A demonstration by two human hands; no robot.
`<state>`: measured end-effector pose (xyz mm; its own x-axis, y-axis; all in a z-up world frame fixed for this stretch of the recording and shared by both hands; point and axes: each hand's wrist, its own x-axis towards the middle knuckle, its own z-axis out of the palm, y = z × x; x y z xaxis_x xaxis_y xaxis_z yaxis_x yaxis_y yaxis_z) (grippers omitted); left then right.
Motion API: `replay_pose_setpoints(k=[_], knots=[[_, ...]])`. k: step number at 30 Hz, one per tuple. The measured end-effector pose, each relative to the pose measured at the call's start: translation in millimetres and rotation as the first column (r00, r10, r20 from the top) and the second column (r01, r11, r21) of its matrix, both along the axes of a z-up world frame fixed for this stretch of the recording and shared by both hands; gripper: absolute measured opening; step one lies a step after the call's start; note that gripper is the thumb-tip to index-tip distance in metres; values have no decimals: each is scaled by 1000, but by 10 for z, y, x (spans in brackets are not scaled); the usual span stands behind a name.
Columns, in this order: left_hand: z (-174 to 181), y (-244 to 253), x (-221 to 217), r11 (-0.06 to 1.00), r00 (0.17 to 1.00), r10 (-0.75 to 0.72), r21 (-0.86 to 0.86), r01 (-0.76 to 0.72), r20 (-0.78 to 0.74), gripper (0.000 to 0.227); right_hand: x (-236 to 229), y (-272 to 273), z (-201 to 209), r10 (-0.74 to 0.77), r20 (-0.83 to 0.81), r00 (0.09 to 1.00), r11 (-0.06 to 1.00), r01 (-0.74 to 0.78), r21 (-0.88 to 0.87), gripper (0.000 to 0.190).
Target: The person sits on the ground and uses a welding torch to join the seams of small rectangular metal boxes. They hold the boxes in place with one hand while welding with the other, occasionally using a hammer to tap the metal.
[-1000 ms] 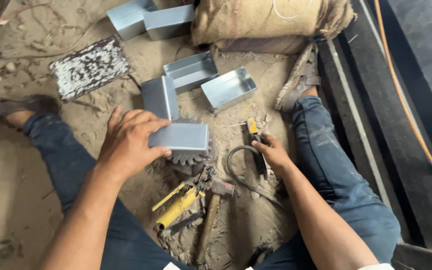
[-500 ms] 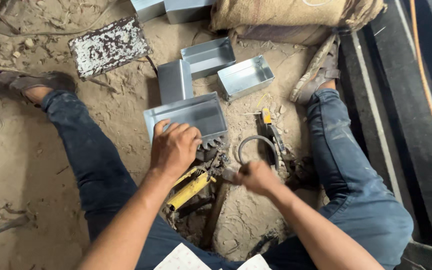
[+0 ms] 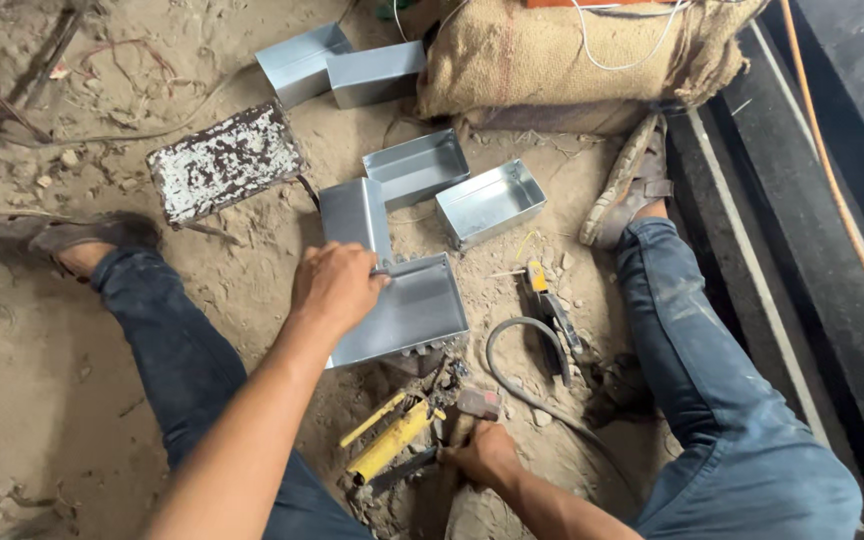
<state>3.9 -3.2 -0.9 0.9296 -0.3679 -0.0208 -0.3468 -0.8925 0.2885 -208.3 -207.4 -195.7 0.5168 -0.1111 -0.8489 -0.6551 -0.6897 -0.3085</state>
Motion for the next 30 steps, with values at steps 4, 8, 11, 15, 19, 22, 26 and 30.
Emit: replay_pose_setpoints(k=[4,8,11,15,19,22,26,30], knots=[[-18,19,-9,991,988,23,137,-2,-153,23,-235,-74,-155,-67,145,987,993,80,-90,35],[8,133,-153,985,994,-62,169,47,89,22,-355,-137,-140,-6,415,910,990,64,-127,36],[34,141,-303,987,993,-60,157,44,102,28,-317,-60,-24,-491,11,871,870,491,-42,29],[35,124,-271,986,980,-91,155,63,178,28,-222,-152,242,-812,-256,525,464,846,263,21],[10,176,-261,991,997,-51,126,43,65,22,-474,-239,772,-797,-406,448,295,874,386,43],[7,169,-188,992,993,-71,111,61,90,23,-466,-150,1334,-783,-431,449,259,865,431,39],[22,174,-260,985,995,-64,162,51,74,22,-342,-4,2148,-691,-359,627,312,707,634,28],[59,146,-273,990,1000,-28,140,26,13,22,82,60,2500,-617,-330,715,264,583,768,28]])
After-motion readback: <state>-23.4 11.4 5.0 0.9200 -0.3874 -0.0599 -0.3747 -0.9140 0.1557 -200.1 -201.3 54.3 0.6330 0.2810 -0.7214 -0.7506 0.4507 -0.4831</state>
